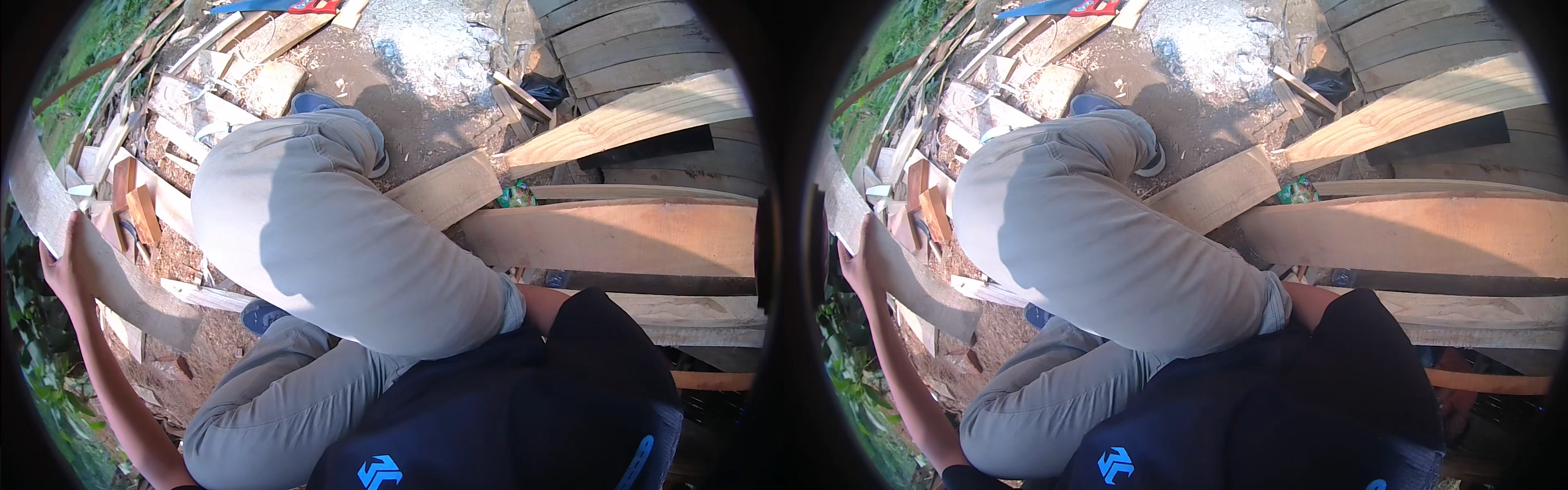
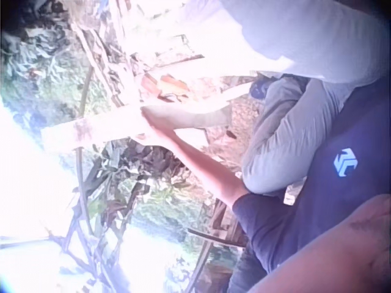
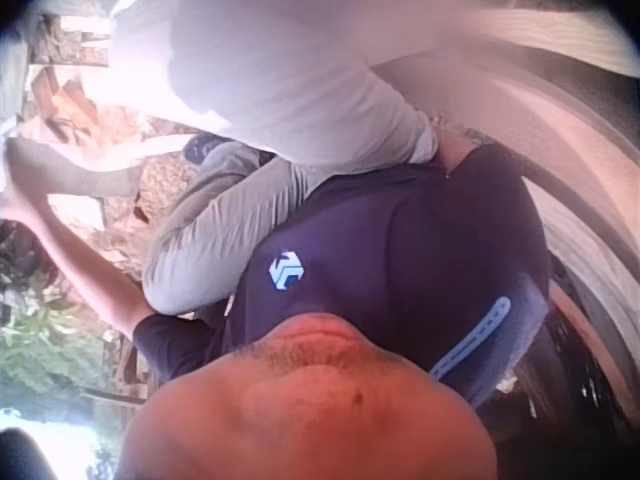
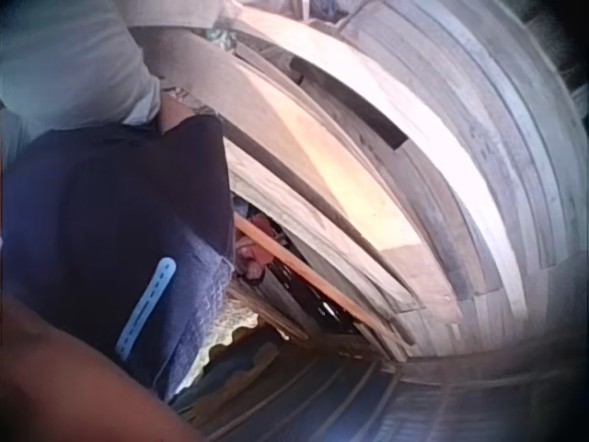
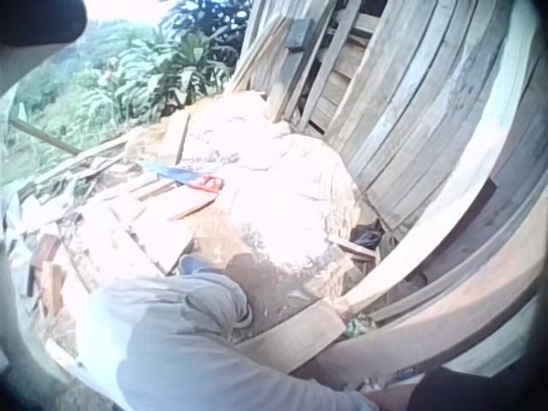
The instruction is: The person sits on the ground and uses a chisel to shave thin strips from a piece of wood held between their legs. They repeatedly scrape the tool along the wood's surface to remove shavings.
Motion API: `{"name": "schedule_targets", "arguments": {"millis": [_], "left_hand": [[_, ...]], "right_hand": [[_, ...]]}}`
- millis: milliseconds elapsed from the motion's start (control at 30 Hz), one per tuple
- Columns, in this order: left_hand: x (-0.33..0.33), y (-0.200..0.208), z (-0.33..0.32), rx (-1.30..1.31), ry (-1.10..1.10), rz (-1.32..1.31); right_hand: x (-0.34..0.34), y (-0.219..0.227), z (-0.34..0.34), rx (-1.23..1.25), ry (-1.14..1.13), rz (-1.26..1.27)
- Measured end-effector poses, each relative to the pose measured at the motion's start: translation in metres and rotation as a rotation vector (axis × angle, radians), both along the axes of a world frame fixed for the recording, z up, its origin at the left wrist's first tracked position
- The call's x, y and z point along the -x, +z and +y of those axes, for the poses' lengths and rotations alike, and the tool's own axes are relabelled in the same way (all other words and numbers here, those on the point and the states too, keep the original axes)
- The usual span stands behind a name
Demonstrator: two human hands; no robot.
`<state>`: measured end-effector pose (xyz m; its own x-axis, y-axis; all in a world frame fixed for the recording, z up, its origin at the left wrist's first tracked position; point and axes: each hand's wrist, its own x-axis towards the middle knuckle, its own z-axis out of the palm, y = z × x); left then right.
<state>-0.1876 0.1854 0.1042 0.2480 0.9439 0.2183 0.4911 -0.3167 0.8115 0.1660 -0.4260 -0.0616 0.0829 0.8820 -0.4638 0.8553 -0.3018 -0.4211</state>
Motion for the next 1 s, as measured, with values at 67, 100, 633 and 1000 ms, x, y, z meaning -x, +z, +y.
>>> {"name": "schedule_targets", "arguments": {"millis": [67,100,633,1000], "left_hand": [[0.001,-0.013,0.011,0.034,-0.014,-0.032],[0.004,0.010,0.007,-0.016,0.021,0.045],[-0.101,-0.058,0.135,0.064,-0.314,0.328],[-0.134,-0.008,0.108,-0.010,-0.341,0.386]], "right_hand": [[0.010,0.024,0.062,-0.039,0.185,-0.205],[0.018,0.037,0.107,-0.118,0.312,-0.321],[0.044,-0.088,-0.010,-0.227,0.066,0.082],[0.055,-0.085,-0.033,-0.380,0.087,-0.081]]}}
